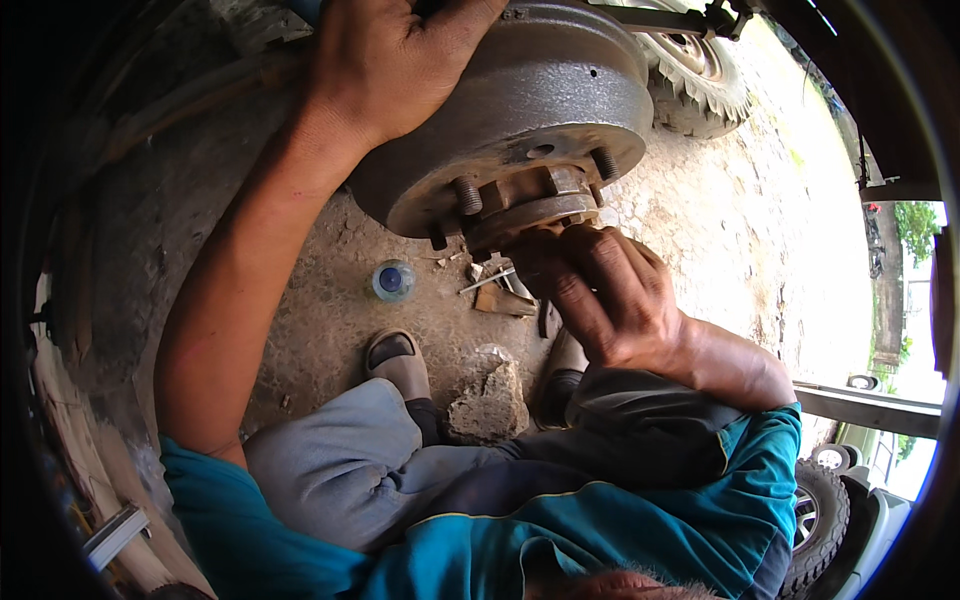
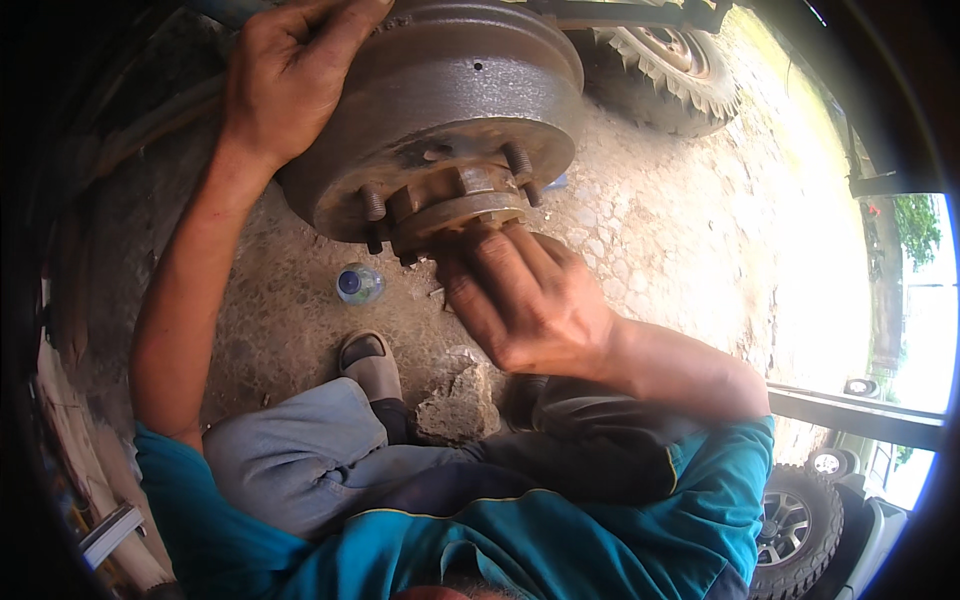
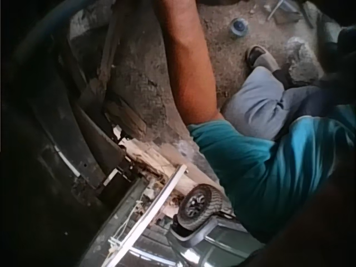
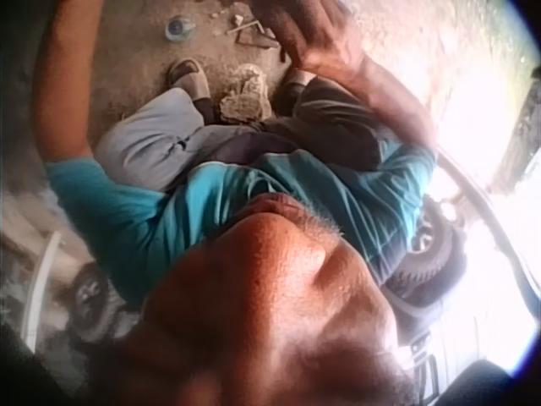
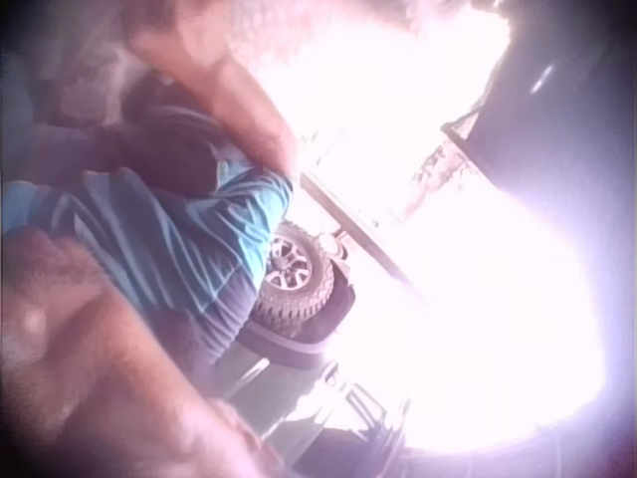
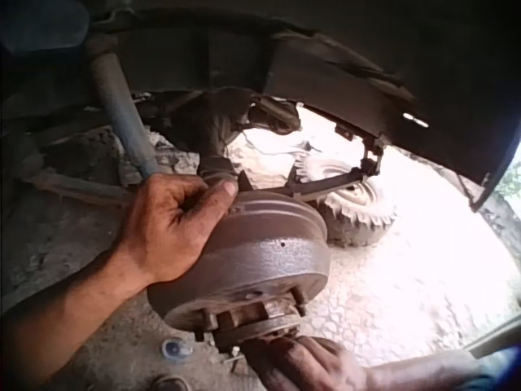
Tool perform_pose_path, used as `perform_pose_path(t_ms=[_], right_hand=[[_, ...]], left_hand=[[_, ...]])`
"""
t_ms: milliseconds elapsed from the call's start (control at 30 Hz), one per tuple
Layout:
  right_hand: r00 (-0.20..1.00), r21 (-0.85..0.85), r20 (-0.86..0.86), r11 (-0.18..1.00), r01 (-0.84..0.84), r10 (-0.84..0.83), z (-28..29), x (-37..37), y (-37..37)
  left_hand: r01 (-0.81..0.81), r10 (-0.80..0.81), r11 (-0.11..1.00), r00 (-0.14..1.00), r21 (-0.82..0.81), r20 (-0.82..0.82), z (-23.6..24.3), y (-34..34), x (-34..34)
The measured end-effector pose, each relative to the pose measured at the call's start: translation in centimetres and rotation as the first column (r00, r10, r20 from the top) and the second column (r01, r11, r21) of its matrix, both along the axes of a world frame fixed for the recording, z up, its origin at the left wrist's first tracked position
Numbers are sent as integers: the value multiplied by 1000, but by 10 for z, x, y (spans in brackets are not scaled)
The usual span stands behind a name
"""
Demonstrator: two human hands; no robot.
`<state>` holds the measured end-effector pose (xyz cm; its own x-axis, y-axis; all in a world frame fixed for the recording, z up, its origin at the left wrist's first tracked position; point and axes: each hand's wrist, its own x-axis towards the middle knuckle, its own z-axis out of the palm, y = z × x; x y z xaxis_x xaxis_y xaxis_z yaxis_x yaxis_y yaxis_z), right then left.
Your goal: The person sits on the ground and uses a small tool to scrape and clean the surface of a vehicle wheel hub. They repeatedly rub the metal surface to remove rust or debris, focusing on the area around the axle and mounting bolts.
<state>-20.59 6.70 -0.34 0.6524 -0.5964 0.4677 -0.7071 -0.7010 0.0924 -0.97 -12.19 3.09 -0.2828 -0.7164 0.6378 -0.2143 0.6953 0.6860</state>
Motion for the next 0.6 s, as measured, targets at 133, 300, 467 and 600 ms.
perform_pose_path(t_ms=[133, 300, 467, 600], right_hand=[[1000, 6, 1, 1000, 26, -26, -2, -3, 2], [999, -34, -33, 999, -13, 12, -2, 4, -3], [999, -50, -38, 999, 14, -16, 1, 1, 0], [999, 3, -44, 1000, -6, 6, 4, 3, -1]], left_hand=[[35, -35, 998, 999, -59, 9, -4, -2, 2], [6, -7, 999, 999, -33, -36, -10, -6, -1], [0, 0, 997, 1000, -71, 0, -5, -1, 2], [27, -28, 999, 999, -19, -42, -12, -10, 3]])
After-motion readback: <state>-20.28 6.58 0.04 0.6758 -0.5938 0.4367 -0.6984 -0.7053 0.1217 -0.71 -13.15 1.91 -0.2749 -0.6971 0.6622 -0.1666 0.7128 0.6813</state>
